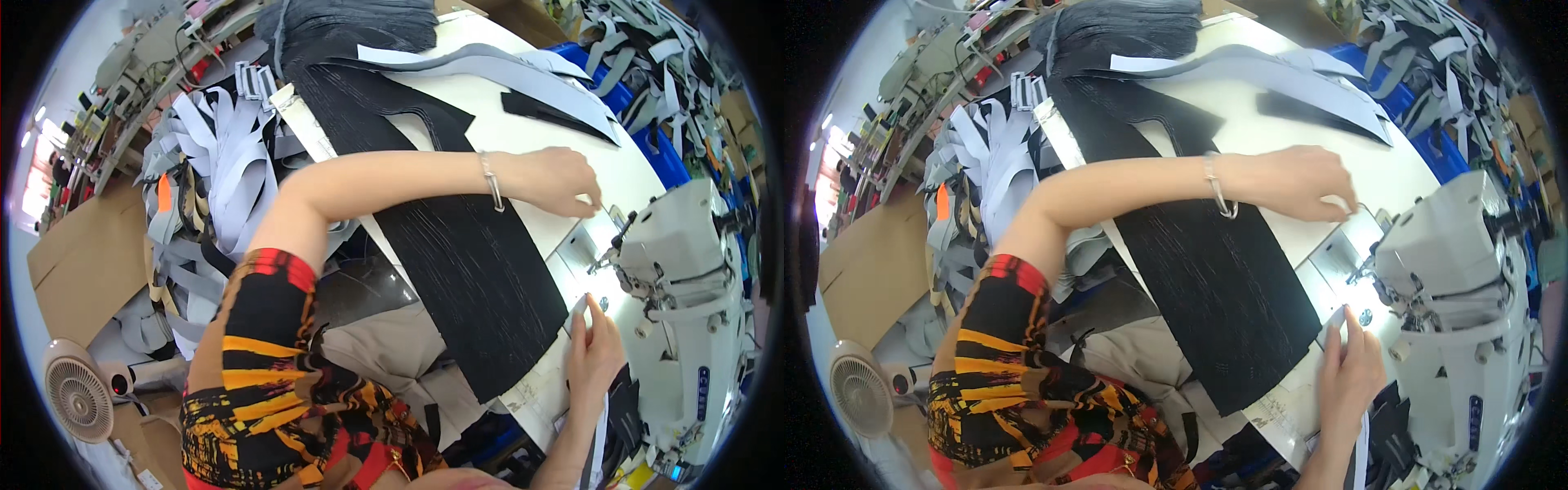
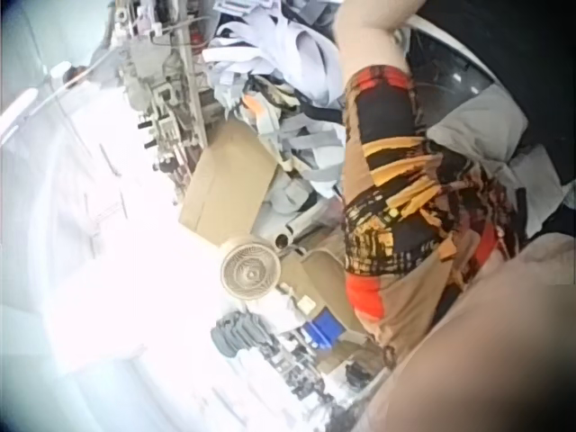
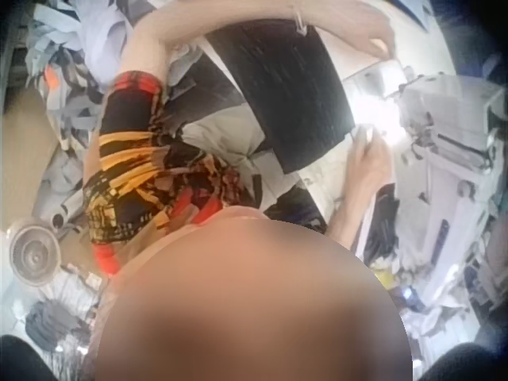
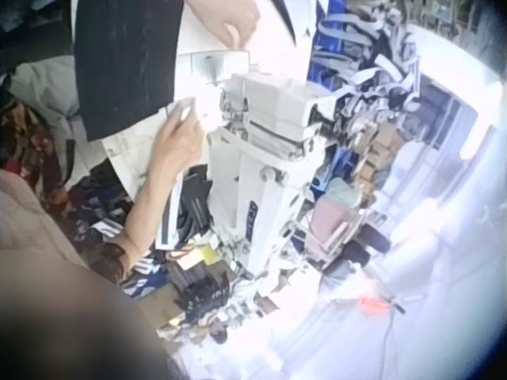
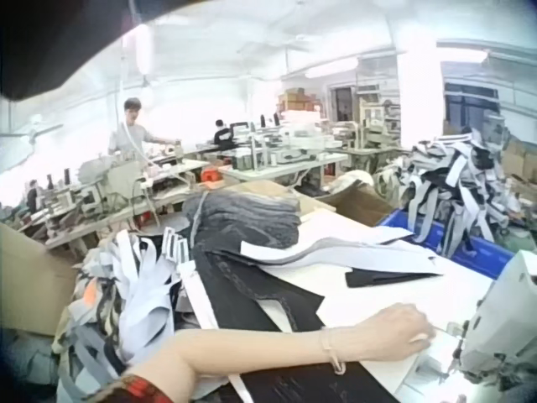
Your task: Sewing small white pieces onto black leather or synthetic strips using an industrial sewing machine.
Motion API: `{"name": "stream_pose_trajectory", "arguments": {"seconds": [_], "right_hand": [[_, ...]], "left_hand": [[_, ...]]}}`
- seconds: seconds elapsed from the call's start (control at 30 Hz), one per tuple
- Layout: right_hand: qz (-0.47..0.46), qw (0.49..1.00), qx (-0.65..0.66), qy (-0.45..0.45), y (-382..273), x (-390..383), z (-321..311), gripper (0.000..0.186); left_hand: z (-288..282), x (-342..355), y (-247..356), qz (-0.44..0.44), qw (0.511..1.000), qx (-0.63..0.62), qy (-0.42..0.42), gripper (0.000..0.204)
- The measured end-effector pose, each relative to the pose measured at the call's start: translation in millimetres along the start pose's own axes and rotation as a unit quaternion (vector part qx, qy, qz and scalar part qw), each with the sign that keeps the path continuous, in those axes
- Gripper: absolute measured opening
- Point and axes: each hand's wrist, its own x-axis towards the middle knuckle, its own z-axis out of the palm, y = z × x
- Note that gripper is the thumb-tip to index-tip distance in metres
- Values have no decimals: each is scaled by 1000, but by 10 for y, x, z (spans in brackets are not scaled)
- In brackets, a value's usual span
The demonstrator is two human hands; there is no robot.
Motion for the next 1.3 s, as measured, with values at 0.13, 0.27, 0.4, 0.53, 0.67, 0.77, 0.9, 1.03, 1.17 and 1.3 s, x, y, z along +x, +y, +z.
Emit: {"name": "stream_pose_trajectory", "arguments": {"seconds": [0.13,0.27,0.4,0.53,0.67,0.77,0.9,1.03,1.17,1.3], "right_hand": [[163,937,303,-59,-8,45,-305,29],[72,967,245,-17,-43,-69,-662,29],[35,997,66,28,264,-570,-908,27],[63,993,51,84,227,-911,-854,26],[21,996,-5,84,-59,-1032,-986,29],[8,997,-20,76,-208,-1025,-1023,29],[-16,998,-2,66,-319,-996,-935,30],[-85,993,-34,71,-402,-893,-1041,34],[-84,990,-67,93,-501,-1089,-1345,37],[-27,991,-86,99,-507,-1321,-1292,33]], "left_hand": [[-270,-522,402,31,977,-91,-191,28],[-7,-784,320,136,987,-62,-68,25],[-39,-675,173,104,981,-144,-77,25],[-608,-137,-1484,-175,932,270,164,58],[-665,-203,-1890,-454,851,255,-73,80],[-564,-355,-2007,-420,870,255,-32,76],[-433,-368,-2089,-403,876,266,0,75],[-576,-347,-2331,-373,888,253,93,79],[-1115,-282,-1819,-109,937,274,188,52],[-1089,-695,-1404,-69,945,279,158,39]]}}
